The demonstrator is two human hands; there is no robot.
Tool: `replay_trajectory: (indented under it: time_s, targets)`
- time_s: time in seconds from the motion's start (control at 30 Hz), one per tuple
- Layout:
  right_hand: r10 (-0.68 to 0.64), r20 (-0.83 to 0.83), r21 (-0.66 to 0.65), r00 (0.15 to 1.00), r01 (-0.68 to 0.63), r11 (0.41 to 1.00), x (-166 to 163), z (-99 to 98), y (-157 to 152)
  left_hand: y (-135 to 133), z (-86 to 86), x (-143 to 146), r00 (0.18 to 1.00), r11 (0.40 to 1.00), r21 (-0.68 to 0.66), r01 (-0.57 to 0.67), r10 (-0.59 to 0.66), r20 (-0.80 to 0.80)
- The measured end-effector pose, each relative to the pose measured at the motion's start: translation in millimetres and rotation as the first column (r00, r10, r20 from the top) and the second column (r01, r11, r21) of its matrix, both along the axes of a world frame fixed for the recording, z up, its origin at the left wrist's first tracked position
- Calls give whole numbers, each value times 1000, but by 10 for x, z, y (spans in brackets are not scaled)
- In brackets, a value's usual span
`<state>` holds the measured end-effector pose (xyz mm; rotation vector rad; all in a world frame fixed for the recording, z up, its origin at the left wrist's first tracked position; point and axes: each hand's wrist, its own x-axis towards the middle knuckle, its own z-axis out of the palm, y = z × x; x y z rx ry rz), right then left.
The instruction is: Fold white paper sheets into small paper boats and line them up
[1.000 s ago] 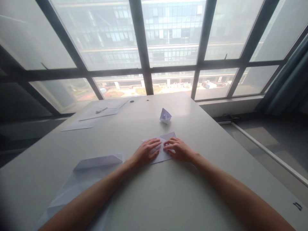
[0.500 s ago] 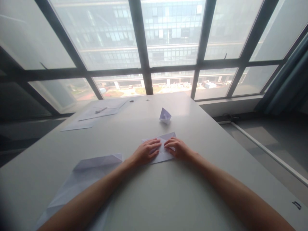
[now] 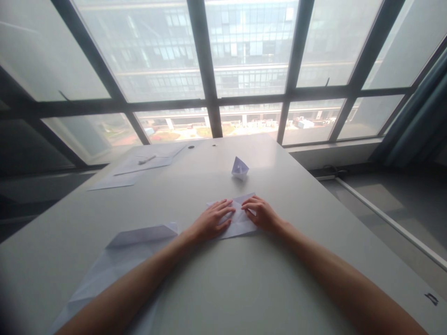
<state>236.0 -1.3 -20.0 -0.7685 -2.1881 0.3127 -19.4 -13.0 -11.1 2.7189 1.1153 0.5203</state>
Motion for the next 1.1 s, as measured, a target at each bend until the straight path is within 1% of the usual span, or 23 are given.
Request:
replay_trajectory:
  time_s: [0.23,0.4,0.47,0.53,0.67,0.73,0.8,0.87,0.93,1.1]
  targets:
    - [-21,8,-6,1000,21,1000,-2,13,-2,0,1,2,1000,1000,-4,1,-1,-4]
    - [-36,3,23,999,35,999,-4,20,-4,-5,7,-2,1000,1000,-12,2,-2,-11]
    - [-95,0,54,995,95,994,0,19,3,-8,11,-4,1000,1000,-17,-2,2,-13]
    - [-197,-8,81,980,197,977,12,11,16,-10,15,-5,1000,1000,-19,-6,5,-13]
    - [-398,-18,90,917,398,913,45,-34,52,-5,11,-5,1000,1000,-20,-6,6,-10]
    - [-459,-26,80,888,459,885,58,-66,70,3,1,-6,1000,1000,-19,-5,5,-5]
    - [-492,-26,65,870,493,868,65,-95,85,13,-11,-7,1000,1000,-17,-5,5,-1]
    - [-496,-13,39,868,496,867,69,-113,96,19,-20,-7,1000,1000,-16,-4,4,3]
    - [-471,-15,11,882,471,882,70,-111,101,17,-20,-5,1000,1000,-13,-2,2,7]
    - [-384,-112,21,916,389,921,53,-19,64,-14,12,6,1000,1000,15,-26,26,9]
